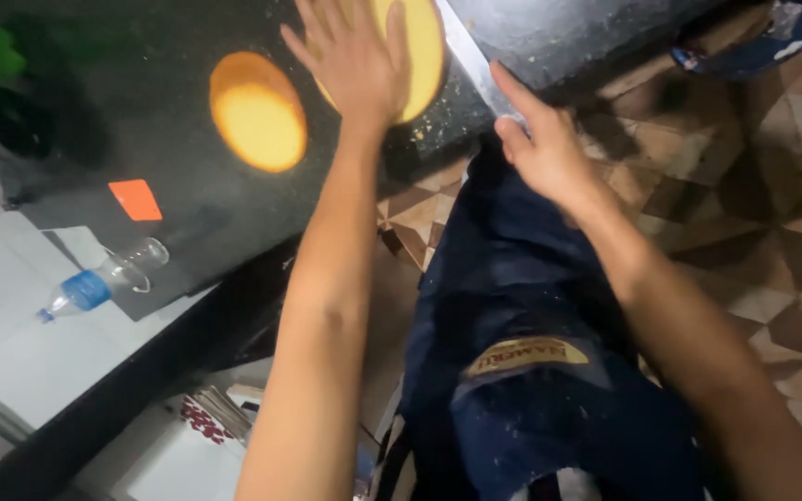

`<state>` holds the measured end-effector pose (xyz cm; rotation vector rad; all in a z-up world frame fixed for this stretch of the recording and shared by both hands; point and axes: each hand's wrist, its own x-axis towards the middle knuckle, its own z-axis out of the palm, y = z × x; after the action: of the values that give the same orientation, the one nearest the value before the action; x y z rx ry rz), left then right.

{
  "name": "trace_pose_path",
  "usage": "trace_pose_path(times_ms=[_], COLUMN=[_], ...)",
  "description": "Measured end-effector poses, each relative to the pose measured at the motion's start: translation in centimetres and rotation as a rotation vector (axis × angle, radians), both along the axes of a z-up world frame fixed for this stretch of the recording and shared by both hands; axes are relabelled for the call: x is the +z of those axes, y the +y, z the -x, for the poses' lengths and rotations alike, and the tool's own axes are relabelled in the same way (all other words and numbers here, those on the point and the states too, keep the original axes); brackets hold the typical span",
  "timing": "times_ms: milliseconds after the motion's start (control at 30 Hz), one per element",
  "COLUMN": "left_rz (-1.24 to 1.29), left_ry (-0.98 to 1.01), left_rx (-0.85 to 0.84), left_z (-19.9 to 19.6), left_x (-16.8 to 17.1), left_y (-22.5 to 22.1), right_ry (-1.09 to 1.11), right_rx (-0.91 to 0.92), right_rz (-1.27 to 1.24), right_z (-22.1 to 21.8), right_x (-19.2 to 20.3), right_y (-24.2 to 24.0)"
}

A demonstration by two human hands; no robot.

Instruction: The person slices multiple round cakes horizontally into thinner layers using a long serrated knife on a black countertop. The person holds each cake steady with one hand while sawing through with the other, then sets the layers aside.

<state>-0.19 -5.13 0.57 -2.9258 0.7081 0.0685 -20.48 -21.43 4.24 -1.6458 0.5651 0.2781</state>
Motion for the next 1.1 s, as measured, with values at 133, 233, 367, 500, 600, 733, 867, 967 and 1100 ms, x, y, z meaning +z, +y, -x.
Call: trace_pose_path(times_ms=[133,233,367,500,600,733,867,967,1100], left_rz=[0.045,0.130,0.001,0.073,0.074,0.108,0.137,0.128,0.187], left_ry=[0.078,0.029,0.136,0.140,-0.024,0.008,0.039,0.035,0.112], left_rx=[0.030,0.023,0.276,0.443,0.163,0.021,0.096,0.204,0.628], left_z=[-0.1,-0.4,1.3,2.2,1.3,0.2,0.0,0.7,1.5], left_x=[0.0,0.2,1.4,2.1,0.6,-1.1,-0.9,-1.3,1.8], left_y=[0.1,-0.5,-1.0,-0.6,0.9,1.8,1.4,1.5,-0.5], right_ry=[0.000,-0.004,0.014,-0.078,-0.340,-0.262,0.071,0.027,-0.139], right_rx=[-0.091,-0.121,-0.098,-0.005,0.007,-0.008,-0.056,-0.071,-0.015], right_rz=[-0.168,-0.163,-0.113,-0.065,0.032,-0.008,-0.143,-0.113,0.003], right_z=[5.2,8.7,6.3,1.2,-0.1,2.5,7.0,7.1,0.3], right_x=[0.6,0.9,1.0,0.0,-1.1,0.3,1.4,0.4,0.3], right_y=[3.6,5.6,4.0,0.6,0.2,2.6,5.8,6.2,2.4])
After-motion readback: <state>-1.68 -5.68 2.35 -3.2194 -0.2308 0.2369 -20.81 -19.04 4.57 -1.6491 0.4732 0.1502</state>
